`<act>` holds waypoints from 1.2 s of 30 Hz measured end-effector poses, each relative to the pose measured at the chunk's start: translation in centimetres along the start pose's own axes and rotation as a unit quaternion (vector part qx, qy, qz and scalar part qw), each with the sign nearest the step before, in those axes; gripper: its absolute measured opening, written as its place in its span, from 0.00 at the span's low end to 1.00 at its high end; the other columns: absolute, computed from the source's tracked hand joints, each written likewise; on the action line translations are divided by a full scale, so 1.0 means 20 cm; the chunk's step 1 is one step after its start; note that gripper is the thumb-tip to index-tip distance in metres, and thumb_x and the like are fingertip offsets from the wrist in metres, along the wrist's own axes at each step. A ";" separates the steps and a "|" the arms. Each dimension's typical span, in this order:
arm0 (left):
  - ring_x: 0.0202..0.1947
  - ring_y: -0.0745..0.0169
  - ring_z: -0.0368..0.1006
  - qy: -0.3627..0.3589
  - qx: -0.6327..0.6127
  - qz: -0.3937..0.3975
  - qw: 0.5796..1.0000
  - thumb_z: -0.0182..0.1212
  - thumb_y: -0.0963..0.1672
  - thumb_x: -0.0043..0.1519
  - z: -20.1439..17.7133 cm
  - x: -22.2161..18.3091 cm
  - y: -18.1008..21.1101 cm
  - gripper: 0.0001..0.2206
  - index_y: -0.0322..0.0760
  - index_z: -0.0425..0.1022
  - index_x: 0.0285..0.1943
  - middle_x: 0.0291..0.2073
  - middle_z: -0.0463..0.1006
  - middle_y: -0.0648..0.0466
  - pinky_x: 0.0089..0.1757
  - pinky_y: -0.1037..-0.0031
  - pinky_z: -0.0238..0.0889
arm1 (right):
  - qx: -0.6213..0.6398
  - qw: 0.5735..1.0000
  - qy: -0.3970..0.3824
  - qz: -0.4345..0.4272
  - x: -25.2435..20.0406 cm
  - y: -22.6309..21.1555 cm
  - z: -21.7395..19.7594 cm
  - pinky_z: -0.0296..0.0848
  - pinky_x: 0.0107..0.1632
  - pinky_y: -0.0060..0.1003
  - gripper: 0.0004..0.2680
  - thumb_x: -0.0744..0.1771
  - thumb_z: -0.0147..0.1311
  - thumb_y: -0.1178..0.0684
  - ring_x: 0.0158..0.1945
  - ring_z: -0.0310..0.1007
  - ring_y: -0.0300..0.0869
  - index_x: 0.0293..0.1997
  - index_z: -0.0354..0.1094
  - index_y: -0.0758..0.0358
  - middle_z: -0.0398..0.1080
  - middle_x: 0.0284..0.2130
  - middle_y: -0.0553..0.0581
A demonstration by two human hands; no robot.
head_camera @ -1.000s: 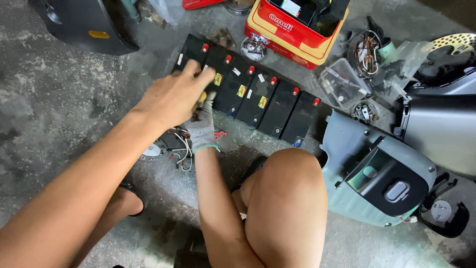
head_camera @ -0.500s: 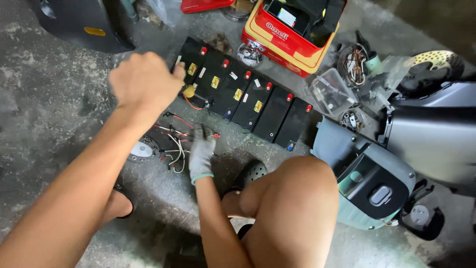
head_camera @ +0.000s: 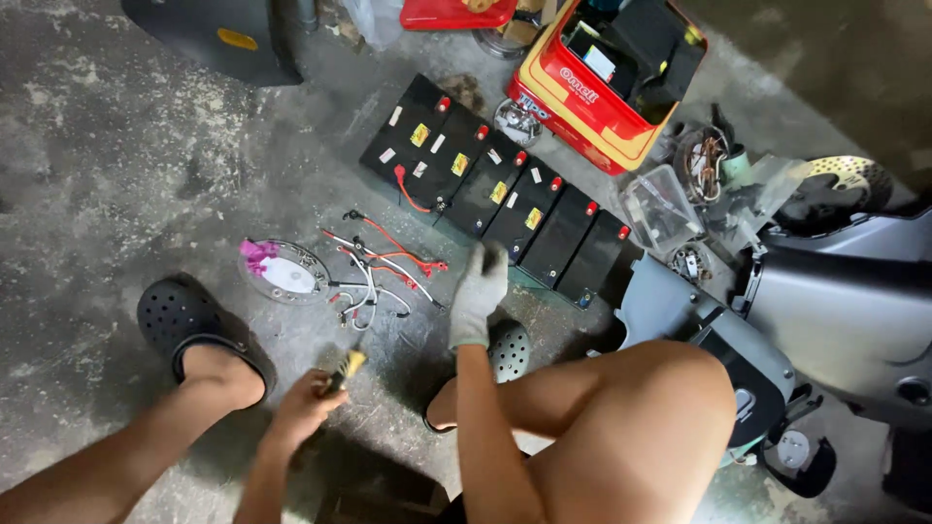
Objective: The person connects wires and repairs terminals on multiple motorcycle batteries.
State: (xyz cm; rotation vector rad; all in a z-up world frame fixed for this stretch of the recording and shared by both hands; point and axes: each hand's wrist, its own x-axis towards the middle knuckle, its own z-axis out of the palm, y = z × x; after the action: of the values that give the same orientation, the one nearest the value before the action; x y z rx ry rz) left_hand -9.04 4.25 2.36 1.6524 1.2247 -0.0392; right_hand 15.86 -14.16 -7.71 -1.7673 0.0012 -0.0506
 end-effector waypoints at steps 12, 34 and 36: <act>0.37 0.56 0.72 0.030 0.043 0.016 0.999 0.66 0.55 0.56 0.19 0.05 -0.42 0.17 0.41 0.80 0.40 0.38 0.77 0.52 0.38 0.55 0.63 | -0.425 0.808 -0.310 -0.264 0.46 -0.28 0.14 0.67 0.55 0.50 0.13 0.63 0.65 0.46 0.54 0.73 0.52 0.50 0.75 0.49 0.75 0.48 0.55; 0.51 0.51 0.68 0.053 0.181 0.018 0.982 0.66 0.55 0.55 0.45 -0.07 -0.72 0.17 0.49 0.78 0.48 0.50 0.72 0.53 0.50 0.53 0.58 | -0.198 0.945 -0.257 -0.054 -0.01 0.14 0.21 0.77 0.45 0.38 0.09 0.65 0.63 0.52 0.40 0.82 0.46 0.46 0.75 0.64 0.80 0.38 0.61; 0.52 0.51 0.67 0.057 0.192 0.016 0.980 0.67 0.55 0.55 0.46 -0.07 -0.70 0.18 0.49 0.78 0.49 0.52 0.72 0.53 0.52 0.53 0.57 | 0.033 0.959 -0.255 0.121 0.02 0.26 0.23 0.78 0.40 0.36 0.09 0.64 0.63 0.54 0.35 0.79 0.40 0.46 0.77 0.63 0.81 0.36 0.53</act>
State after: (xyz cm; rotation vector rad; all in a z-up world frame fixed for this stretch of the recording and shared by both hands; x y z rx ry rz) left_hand -15.14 -4.14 -10.90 2.0318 1.3361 -0.1725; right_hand 16.58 -10.58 -13.66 -1.6574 -0.1564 0.5757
